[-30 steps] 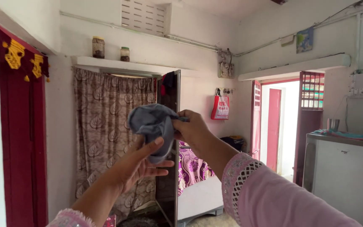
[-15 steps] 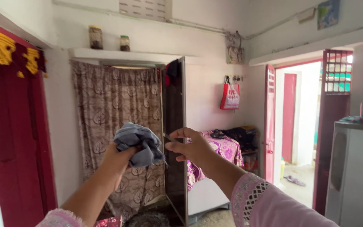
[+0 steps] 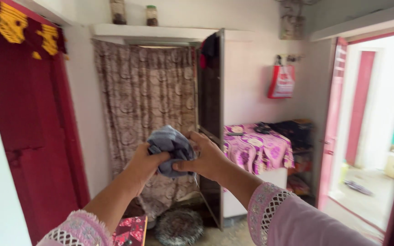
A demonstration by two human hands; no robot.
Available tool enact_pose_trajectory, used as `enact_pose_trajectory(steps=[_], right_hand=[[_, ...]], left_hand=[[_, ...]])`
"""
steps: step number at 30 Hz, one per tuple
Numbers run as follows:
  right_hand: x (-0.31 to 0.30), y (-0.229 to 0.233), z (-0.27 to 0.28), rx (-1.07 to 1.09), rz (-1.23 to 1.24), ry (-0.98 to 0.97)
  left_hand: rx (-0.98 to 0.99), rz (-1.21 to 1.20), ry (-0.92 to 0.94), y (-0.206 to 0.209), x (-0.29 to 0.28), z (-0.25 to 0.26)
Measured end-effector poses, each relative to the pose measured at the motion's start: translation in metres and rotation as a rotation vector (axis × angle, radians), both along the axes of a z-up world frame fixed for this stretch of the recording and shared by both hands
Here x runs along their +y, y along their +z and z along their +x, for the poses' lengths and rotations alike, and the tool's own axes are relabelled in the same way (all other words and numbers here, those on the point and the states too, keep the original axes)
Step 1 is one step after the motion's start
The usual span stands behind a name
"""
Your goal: The person wipes the top surface of a floral-patterned wooden table with a blue cloth. They then move to the lower shelves of the same table and wipe them with the same cloth.
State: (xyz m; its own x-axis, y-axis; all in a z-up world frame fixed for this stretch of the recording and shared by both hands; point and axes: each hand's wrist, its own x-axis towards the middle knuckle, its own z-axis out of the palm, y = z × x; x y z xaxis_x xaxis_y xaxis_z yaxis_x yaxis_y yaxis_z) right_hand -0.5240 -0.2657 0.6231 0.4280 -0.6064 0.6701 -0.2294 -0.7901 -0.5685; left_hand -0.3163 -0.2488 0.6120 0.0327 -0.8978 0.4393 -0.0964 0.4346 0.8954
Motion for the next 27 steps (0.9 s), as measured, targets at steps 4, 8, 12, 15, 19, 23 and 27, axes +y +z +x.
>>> enact_pose_trajectory(steps=[4,8,12,15,19,23,27], right_hand=[[-0.050,0.005,-0.020,0.156,-0.005,-0.111],[-0.086,0.009,-0.044,0.118,0.123,0.036],[-0.127,0.020,-0.045,0.123,0.253,0.265],[-0.138,0.011,-0.027,0.154,0.098,0.319],[-0.134,0.001,-0.001,0.060,-0.031,0.340],[-0.131,-0.010,0.014,0.056,0.237,0.497],[-0.119,-0.026,0.015,0.094,0.366,0.650]], left_hand=[[-0.032,-0.061,0.043,-0.011,-0.023,-0.022],[-0.011,0.037,0.209,-0.008,-0.041,-0.053],[0.078,0.085,0.379,-0.010,-0.040,-0.071],[0.084,0.044,0.443,-0.021,-0.023,-0.068],[0.057,0.004,0.593,-0.019,-0.007,-0.054],[0.027,0.004,0.681,-0.032,-0.004,-0.038],[0.119,-0.007,0.761,-0.061,-0.007,-0.033]])
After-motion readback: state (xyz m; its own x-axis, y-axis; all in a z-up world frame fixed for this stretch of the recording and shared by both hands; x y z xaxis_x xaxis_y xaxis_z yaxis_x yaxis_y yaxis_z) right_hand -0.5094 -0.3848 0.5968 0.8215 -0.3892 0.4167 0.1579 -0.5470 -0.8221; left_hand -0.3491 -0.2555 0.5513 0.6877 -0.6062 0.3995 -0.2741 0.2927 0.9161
